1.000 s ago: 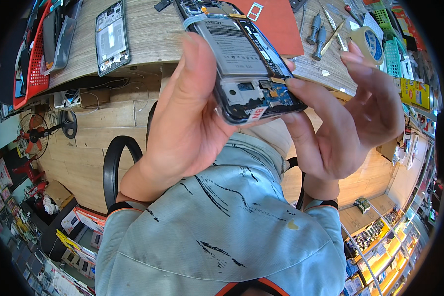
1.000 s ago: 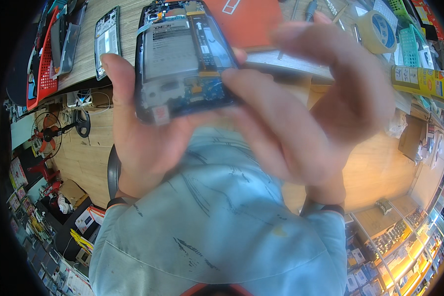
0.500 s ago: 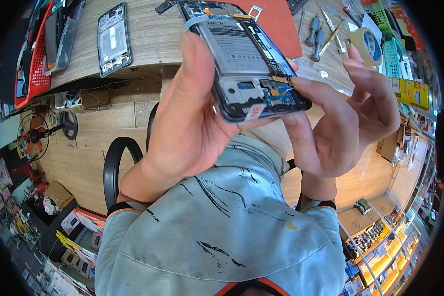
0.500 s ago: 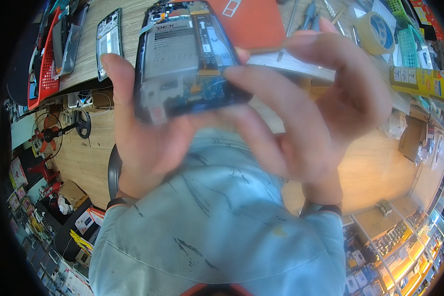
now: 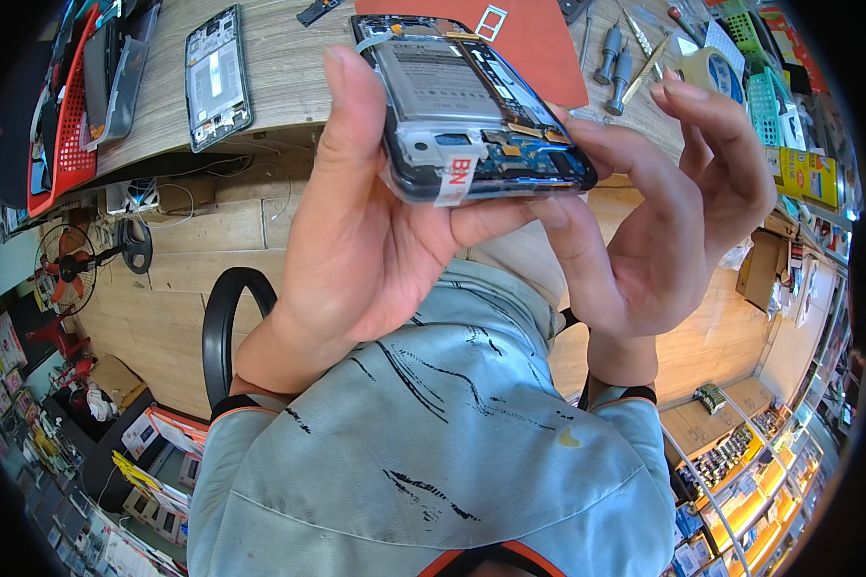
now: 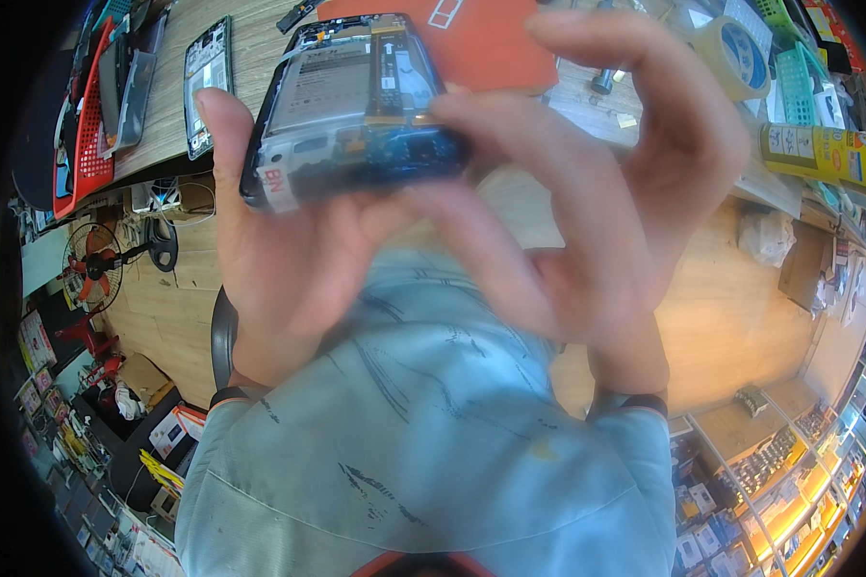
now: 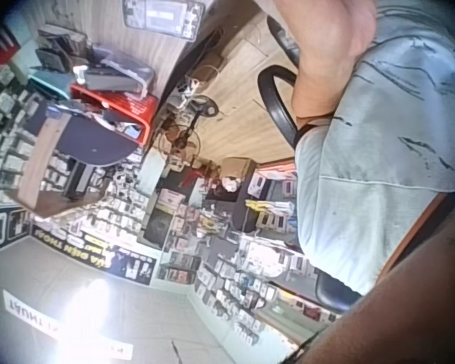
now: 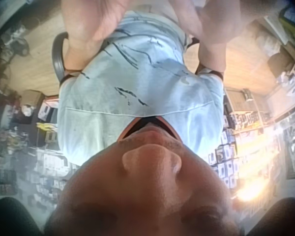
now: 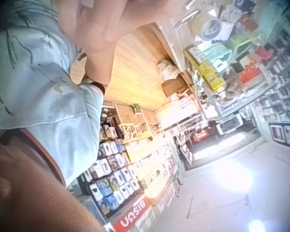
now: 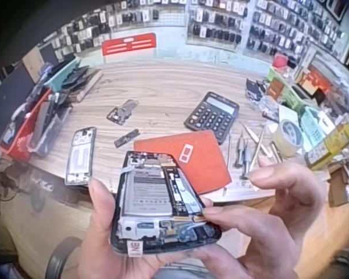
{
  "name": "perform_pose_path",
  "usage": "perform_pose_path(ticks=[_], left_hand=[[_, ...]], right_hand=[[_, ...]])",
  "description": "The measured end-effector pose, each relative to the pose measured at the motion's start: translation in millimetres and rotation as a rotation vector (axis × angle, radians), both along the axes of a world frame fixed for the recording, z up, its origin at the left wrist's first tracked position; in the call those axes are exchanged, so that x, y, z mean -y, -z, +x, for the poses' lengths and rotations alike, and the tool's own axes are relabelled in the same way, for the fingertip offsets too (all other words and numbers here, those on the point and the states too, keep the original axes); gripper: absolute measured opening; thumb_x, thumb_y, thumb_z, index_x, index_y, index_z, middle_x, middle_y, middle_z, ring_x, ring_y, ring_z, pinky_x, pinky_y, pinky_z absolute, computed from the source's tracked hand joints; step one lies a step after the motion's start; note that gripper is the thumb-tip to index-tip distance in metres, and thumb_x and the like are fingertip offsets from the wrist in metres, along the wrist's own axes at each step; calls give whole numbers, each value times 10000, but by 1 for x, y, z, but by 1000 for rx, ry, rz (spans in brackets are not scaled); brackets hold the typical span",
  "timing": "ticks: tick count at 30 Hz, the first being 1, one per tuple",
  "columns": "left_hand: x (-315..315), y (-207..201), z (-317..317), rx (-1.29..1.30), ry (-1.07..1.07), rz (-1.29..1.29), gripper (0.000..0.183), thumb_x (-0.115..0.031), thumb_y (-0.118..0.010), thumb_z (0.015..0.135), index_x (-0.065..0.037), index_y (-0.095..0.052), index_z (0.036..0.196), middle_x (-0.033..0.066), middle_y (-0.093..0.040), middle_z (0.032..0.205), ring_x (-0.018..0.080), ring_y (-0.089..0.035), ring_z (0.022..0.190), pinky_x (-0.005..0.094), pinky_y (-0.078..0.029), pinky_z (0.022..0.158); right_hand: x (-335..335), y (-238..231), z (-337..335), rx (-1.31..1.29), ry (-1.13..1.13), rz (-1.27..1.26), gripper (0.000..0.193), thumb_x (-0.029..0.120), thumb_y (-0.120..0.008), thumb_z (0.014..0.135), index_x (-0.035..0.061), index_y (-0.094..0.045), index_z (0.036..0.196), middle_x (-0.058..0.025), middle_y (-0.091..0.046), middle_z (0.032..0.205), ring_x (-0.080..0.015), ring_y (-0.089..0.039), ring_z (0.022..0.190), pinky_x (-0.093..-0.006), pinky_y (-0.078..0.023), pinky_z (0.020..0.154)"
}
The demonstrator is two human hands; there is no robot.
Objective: The person uses a metal spudger to pry and adjust internal components of a disassembled smartphone. They manipulate the camera module area and ribbon cables, then reposition the battery and press down on internal parts to seat them. The device remains open throughout the clip.
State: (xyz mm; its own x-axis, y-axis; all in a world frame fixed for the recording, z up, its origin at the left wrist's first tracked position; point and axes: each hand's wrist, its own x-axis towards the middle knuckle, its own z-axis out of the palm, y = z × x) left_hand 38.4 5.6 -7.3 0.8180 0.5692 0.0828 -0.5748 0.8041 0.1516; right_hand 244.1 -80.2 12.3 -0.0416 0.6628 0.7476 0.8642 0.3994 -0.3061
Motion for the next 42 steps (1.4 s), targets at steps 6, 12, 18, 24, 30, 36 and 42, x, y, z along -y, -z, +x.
perform_pose_path(ticks=[6,12,18,24,30,36,42], left_hand=[[-1,0,3,74,12,-23,891,-712,-386,1076,-10,-363,1623,242,-495,1600,448,-475,1473,645,-397,1211],[2,-8,4,-26,-9,-20,925,-726,-377,1069,5,-327,1633,264,-467,1613,456,-472,1473,634,-400,1215],[6,-10,5,-132,-56,26,1003,-786,-310,1042,21,-307,1636,315,-459,1593,438,-496,1460,598,-446,1186],[13,-17,11,-460,-176,270,686,-592,-340,1132,-28,-457,1505,163,-677,1360,213,-725,1132,336,-617,872],[16,0,5,-316,-187,272,950,-773,-259,1035,-5,-401,1577,217,-608,1463,310,-639,1290,440,-533,1054],[16,10,7,-266,-224,355,1081,-866,-212,992,10,-404,1597,229,-587,1504,340,-599,1370,468,-488,1150],[20,1,10,-366,-255,391,952,-748,-343,1027,19,-353,1591,240,-587,1482,332,-612,1355,471,-504,1136]], right_hand=[[0,0,1,-4,-7,11,388,291,-878,872,4,-780,1115,-134,-424,1390,-337,-516,1322,-502,-466,1119],[-1,-2,1,22,2,8,369,300,-890,858,26,-793,1084,-132,-420,1391,-328,-509,1341,-487,-469,1122],[3,-20,-1,148,25,-84,329,310,-914,815,60,-817,1004,-127,-400,1389,-324,-512,1353,-484,-470,1134],[1,-10,3,142,37,54,285,266,-912,772,60,-814,944,-130,-396,1370,-327,-537,1315,-539,-493,1148],[1,-7,-1,113,10,72,250,232,-906,758,67,-811,920,-127,-397,1347,-320,-557,1274,-595,-500,1145],[3,-18,15,275,-103,-26,237,247,-894,777,67,-813,908,-125,-388,1337,-309,-571,1231,-641,-499,1136],[8,-31,13,377,-115,-137,223,266,-881,811,65,-823,886,-106,-375,1275,-286,-581,1170,-676,-502,1119]])
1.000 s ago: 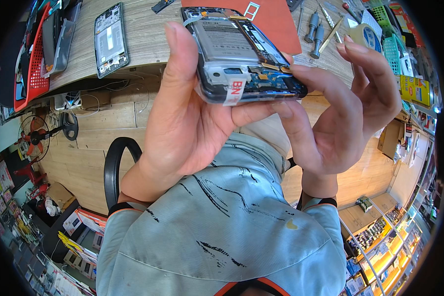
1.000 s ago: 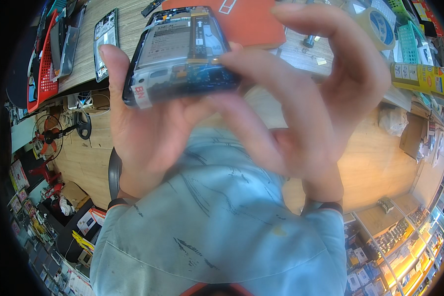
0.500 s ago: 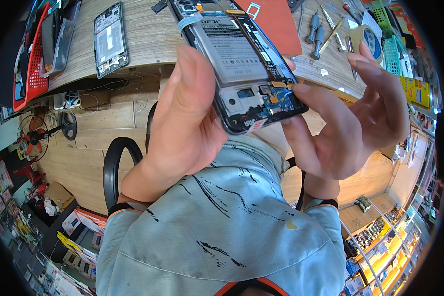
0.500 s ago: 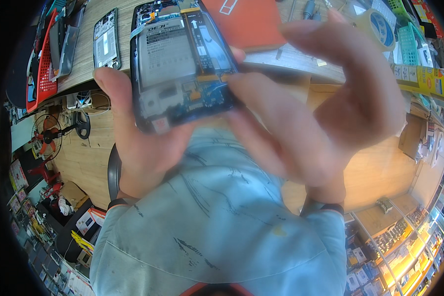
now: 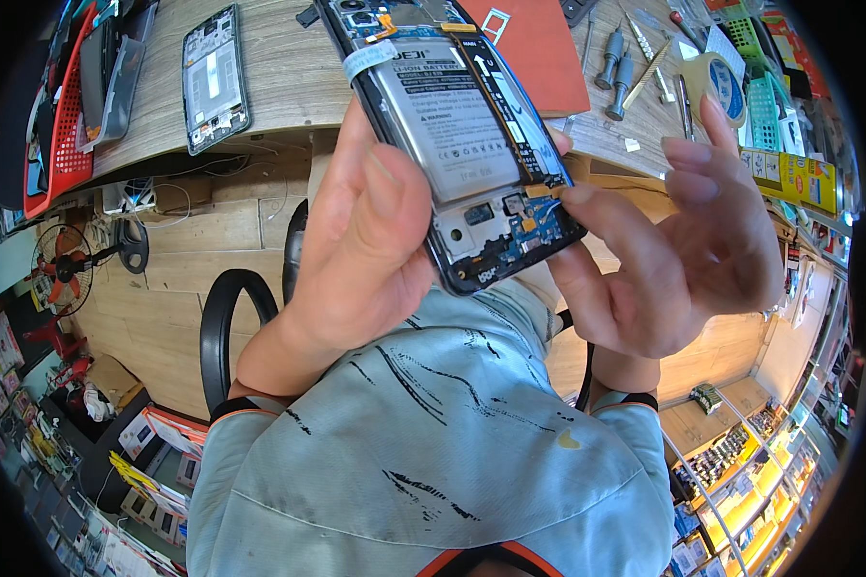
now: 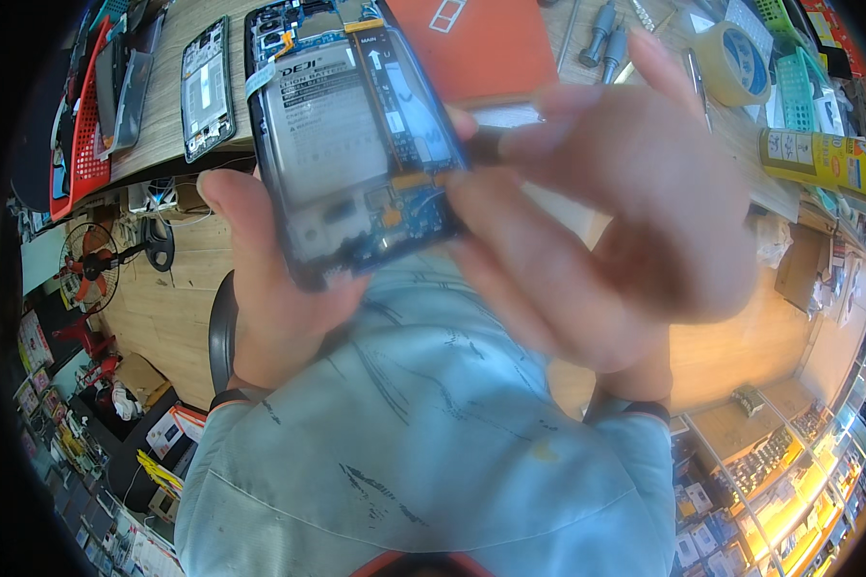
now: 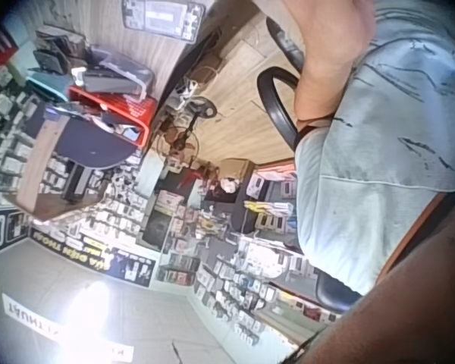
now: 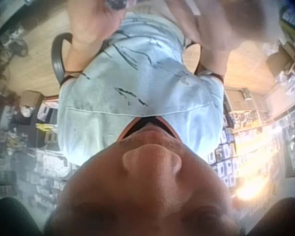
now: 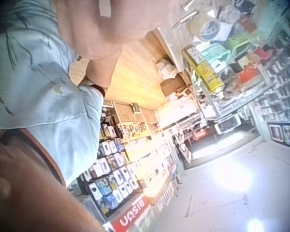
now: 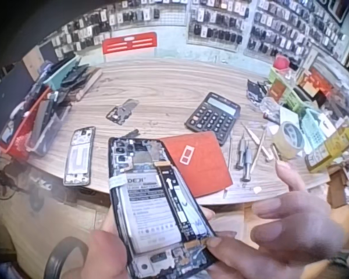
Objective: The person uses a metal spudger to pry and adjust internal components of a disassembled smartphone. They manipulate the camera module area and ribbon cables, then reposition the battery and press down on internal parts to seat them. The device remains open throughout the clip.
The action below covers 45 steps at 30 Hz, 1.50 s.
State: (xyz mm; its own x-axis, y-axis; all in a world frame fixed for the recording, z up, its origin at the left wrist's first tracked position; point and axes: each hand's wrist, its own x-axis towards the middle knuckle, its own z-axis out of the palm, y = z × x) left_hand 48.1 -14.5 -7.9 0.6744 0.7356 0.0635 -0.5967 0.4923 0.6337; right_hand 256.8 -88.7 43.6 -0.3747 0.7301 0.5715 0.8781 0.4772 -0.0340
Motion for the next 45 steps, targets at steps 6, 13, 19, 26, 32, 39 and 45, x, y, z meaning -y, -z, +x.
perform_pose_path(ticks=[6,13,19,26,32,39,45], left_hand=[[0,-6,-4,-113,6,71,1089,-852,-276,991,61,-389,1573,254,-583,1486,320,-632,1318,453,-507,1124],[-5,-16,0,-119,54,-16,743,-501,-443,1088,63,-373,1566,296,-600,1441,391,-669,1262,470,-569,1052],[-12,-18,1,-285,-14,68,598,-126,-570,974,55,-397,1517,322,-640,1366,435,-720,1175,512,-594,1019],[-7,-26,7,-294,-77,5,589,6,-583,942,61,-407,1501,304,-656,1351,427,-721,1182,507,-591,1045],[-8,-21,7,-275,-77,22,589,18,-607,941,68,-410,1494,300,-662,1344,421,-720,1190,504,-598,1043],[-6,-16,8,-274,-116,53,598,58,-605,937,56,-402,1499,304,-660,1347,416,-727,1176,493,-622,1021],[-4,-18,8,-318,-140,65,620,96,-577,927,52,-375,1511,322,-650,1358,426,-723,1179,517,-627,1015]], right_hand=[[1,8,-9,4,61,82,182,266,-893,822,103,-831,875,-76,-366,1199,-264,-581,1120,-672,-526,1088],[0,36,-19,58,173,350,146,163,-916,807,226,-811,885,-38,-366,1150,-217,-564,1094,-614,-561,1070],[7,36,-28,145,223,295,169,226,-883,859,304,-796,981,-11,-394,1176,-178,-553,1114,-558,-569,1077],[9,39,-29,127,233,308,104,286,-860,887,318,-812,973,-4,-418,1183,-180,-567,1112,-539,-570,1072],[7,41,-28,118,226,322,103,291,-866,882,324,-814,965,-3,-427,1165,-181,-574,1100,-536,-572,1067],[7,44,-27,146,232,327,128,284,-863,886,336,-800,985,3,-423,1169,-175,-564,1116,-539,-569,1071],[11,47,-27,170,240,337,125,303,-845,910,360,-786,1004,15,-416,1202,-178,-546,1143,-547,-557,1090]])
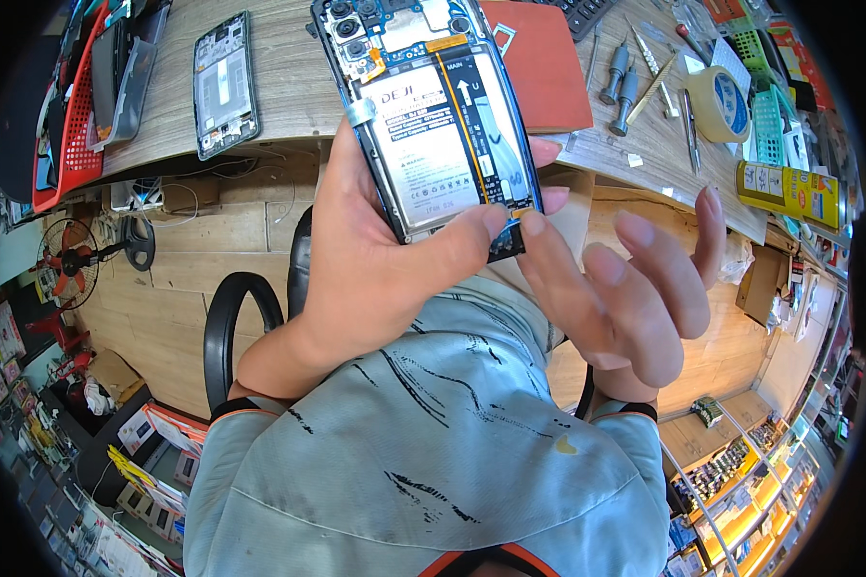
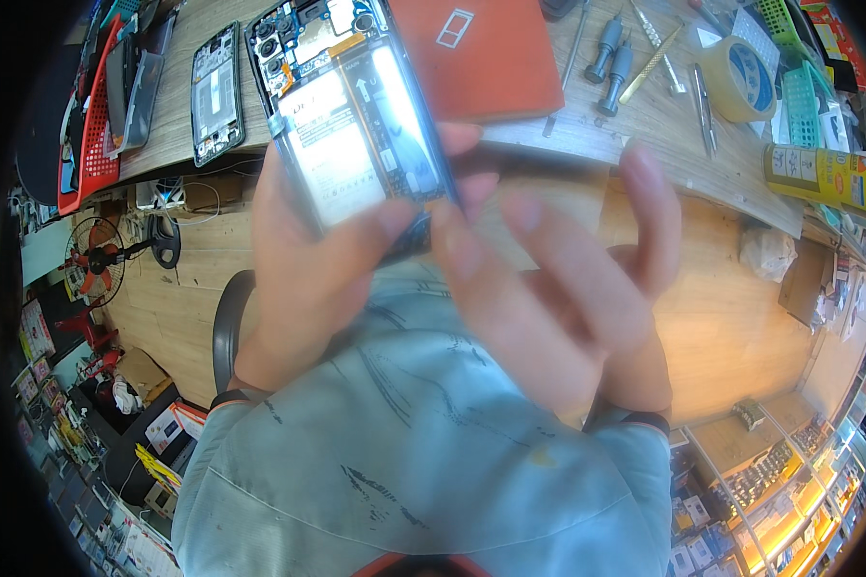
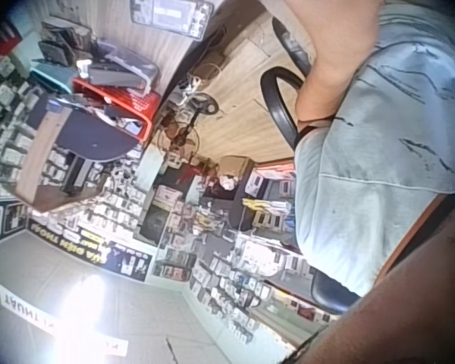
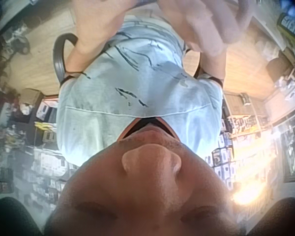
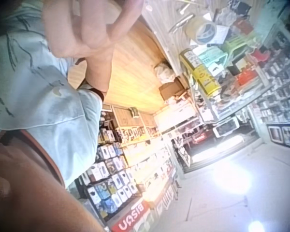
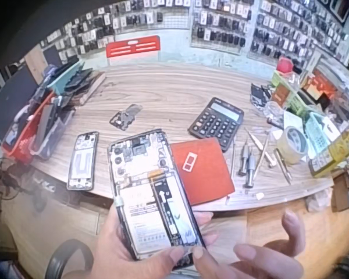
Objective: The person uses a metal spudger to pry and adjust internal components of a disassembled smartphone. They manipulate the camera module area and ribbon cables, then reposition the battery and press down on internal parts to seat them. The device remains open throughout the clip.
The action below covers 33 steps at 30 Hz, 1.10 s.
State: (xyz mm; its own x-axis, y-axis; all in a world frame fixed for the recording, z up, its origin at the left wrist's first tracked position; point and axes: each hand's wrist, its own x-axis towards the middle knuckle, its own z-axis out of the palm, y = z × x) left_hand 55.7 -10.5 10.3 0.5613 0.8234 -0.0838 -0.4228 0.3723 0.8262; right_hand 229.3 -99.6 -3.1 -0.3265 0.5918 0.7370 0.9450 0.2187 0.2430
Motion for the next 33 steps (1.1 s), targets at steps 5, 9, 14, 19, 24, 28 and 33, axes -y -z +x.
perform_pose_path(ticks=[5,9,14,19,24,28,33], left_hand=[[1,0,4,23,-48,-14,636,117,-561,914,60,-357,1514,331,-646,1360,431,-717,1187,524,-627,1029],[1,2,4,38,-58,9,639,98,-582,919,72,-348,1513,334,-646,1366,418,-721,1185,511,-636,1012],[1,5,1,45,-14,60,660,15,-665,945,82,-352,1522,324,-663,1358,399,-751,1126,474,-654,955],[-5,6,-7,82,106,33,718,90,-629,963,-17,-222,1544,279,-583,1428,418,-636,1315,570,-601,1049],[-5,6,-8,107,134,28,748,136,-596,958,-46,-181,1553,291,-561,1452,423,-606,1365,595,-578,1084],[1,11,-2,164,47,92,700,-20,-680,974,55,-287,1548,355,-614,1395,426,-703,1214,522,-619,1012],[-1,12,-2,170,66,82,735,-40,-695,972,68,-273,1563,385,-608,1386,443,-710,1196,531,-615,1021]], right_hand=[[-2,5,-2,4,18,46,148,311,-839,918,379,-773,1032,24,-414,1217,-172,-523,1161,-545,-547,1101],[4,3,-5,14,70,13,157,313,-832,928,391,-763,1046,30,-410,1232,-164,-512,1156,-544,-534,1114],[-7,11,-1,22,39,170,148,300,-800,958,398,-765,1063,32,-400,1276,-159,-510,1146,-533,-523,1125],[2,4,4,72,27,96,216,230,-725,1012,413,-777,1116,27,-394,1312,-157,-505,1138,-521,-532,1114],[-2,5,4,60,21,135,250,207,-724,993,425,-792,1096,38,-403,1282,-144,-499,1112,-510,-535,1114],[-5,9,2,30,14,191,246,205,-737,969,426,-800,1058,48,-413,1244,-130,-495,1084,-505,-533,1118],[-14,18,-1,-10,0,302,227,219,-731,972,423,-801,1040,54,-420,1230,-128,-501,1082,-503,-533,1118]])
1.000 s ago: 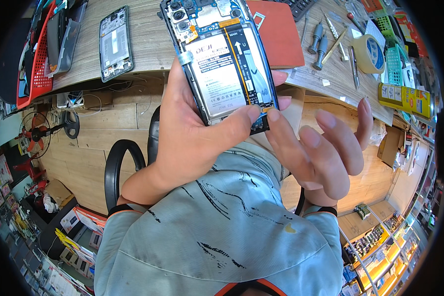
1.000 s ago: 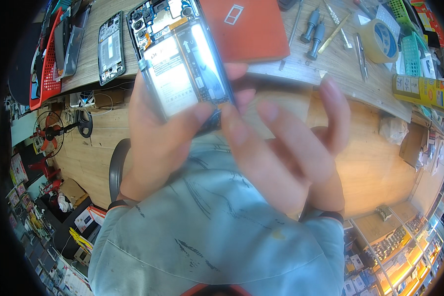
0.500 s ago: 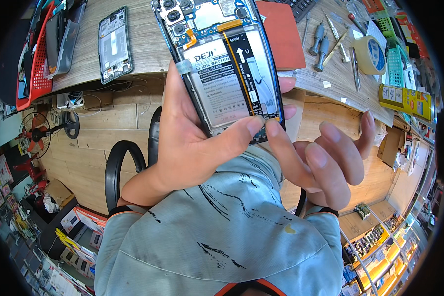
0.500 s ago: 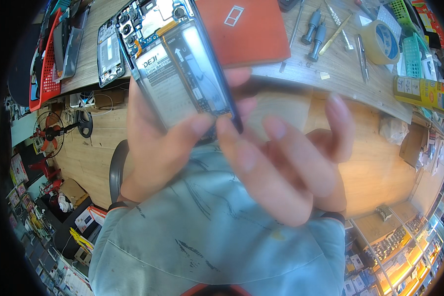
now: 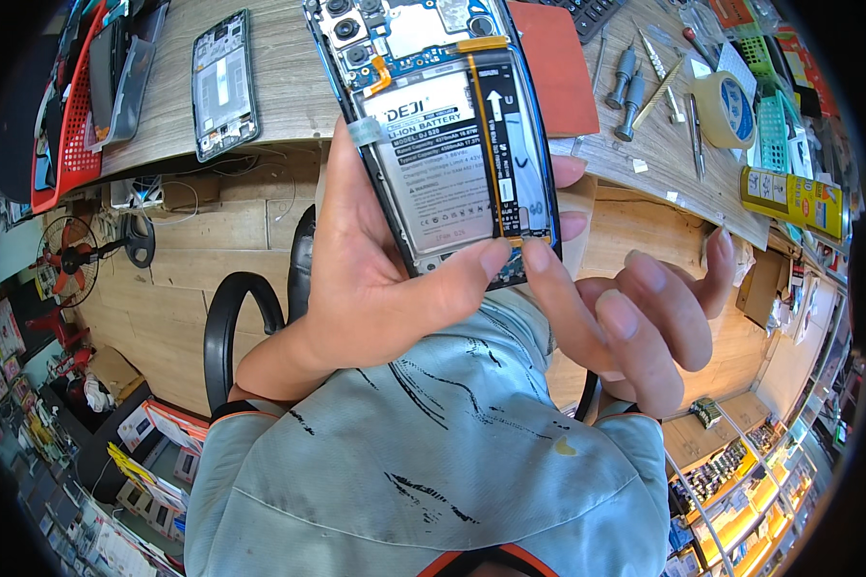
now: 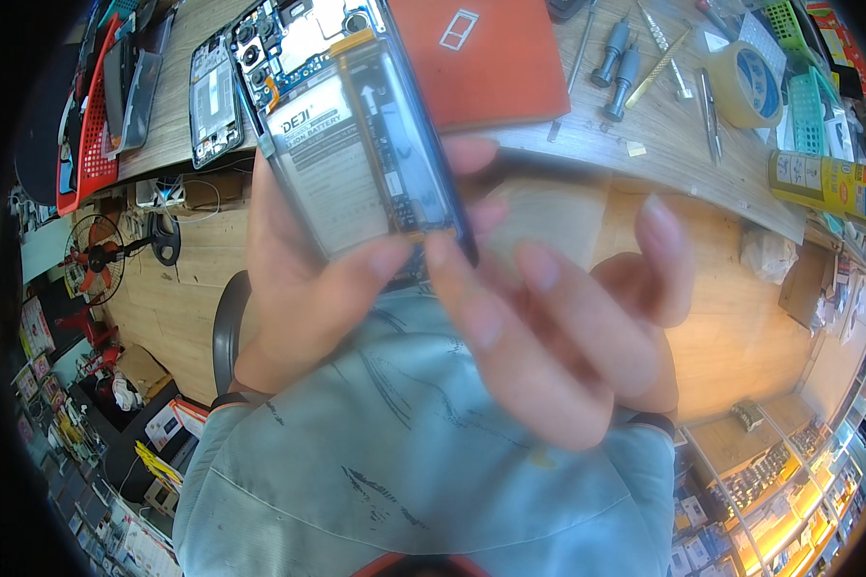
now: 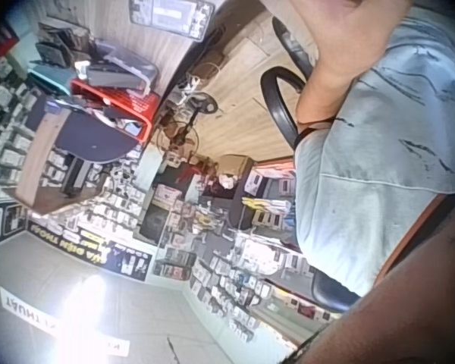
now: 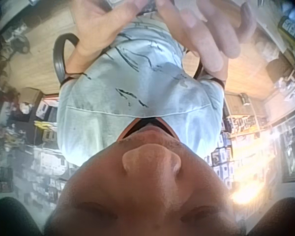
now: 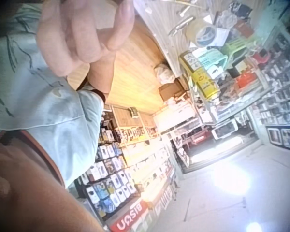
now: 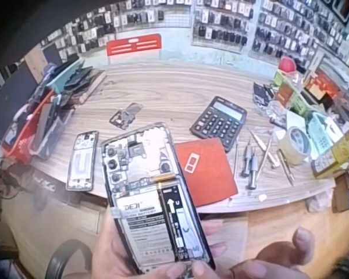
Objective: The person uses a metal spudger to pry and adjust internal components of a disassembled smartphone. They manipulate the camera module area and ribbon cables, then reposition the battery and press down on internal parts to seat them. The device remains open throughout the clip.
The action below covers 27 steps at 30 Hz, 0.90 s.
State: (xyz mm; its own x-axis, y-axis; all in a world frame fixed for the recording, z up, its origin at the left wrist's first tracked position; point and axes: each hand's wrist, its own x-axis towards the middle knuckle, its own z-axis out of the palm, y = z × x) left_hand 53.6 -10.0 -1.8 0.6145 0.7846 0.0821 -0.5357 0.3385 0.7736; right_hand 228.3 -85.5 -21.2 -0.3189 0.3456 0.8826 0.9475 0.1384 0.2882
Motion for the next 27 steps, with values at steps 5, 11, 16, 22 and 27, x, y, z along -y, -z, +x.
perform_pose_path(ticks=[5,11,16,22,27], left_hand=[[2,-3,-1,-22,3,-30,771,-32,-689,963,65,-241,1582,387,-595,1403,447,-709,1196,537,-616,1017],[4,-5,-3,-13,25,-46,763,-70,-678,968,56,-248,1586,381,-579,1431,449,-709,1199,530,-613,1008],[5,-13,-3,-41,27,-71,749,-119,-664,977,43,-259,1586,383,-574,1432,454,-701,1212,533,-597,1028],[3,-13,-1,-102,15,-75,721,-94,-654,997,18,-250,1583,383,-572,1434,469,-695,1211,545,-591,1036],[8,-5,1,-34,-53,-67,721,-25,-668,983,-1,-246,1568,380,-574,1432,480,-690,1212,554,-589,1042]], right_hand=[[4,-4,0,10,6,-35,215,233,-711,993,425,-795,1042,52,-423,1231,-128,-506,1080,-504,-534,1117],[10,-6,5,42,19,-102,232,227,-747,980,441,-782,1062,45,-421,1242,-135,-510,1093,-505,-534,1116],[16,-14,10,69,37,-216,257,249,-810,943,463,-762,1078,29,-404,1273,-152,-513,1132,-509,-538,1108],[17,-14,9,30,36,-256,266,281,-852,909,460,-759,1082,18,-395,1285,-170,-514,1143,-519,-546,1089],[13,-11,11,45,12,-224,253,296,-854,910,467,-754,1067,22,-396,1278,-160,-517,1144,-503,-553,1087]])
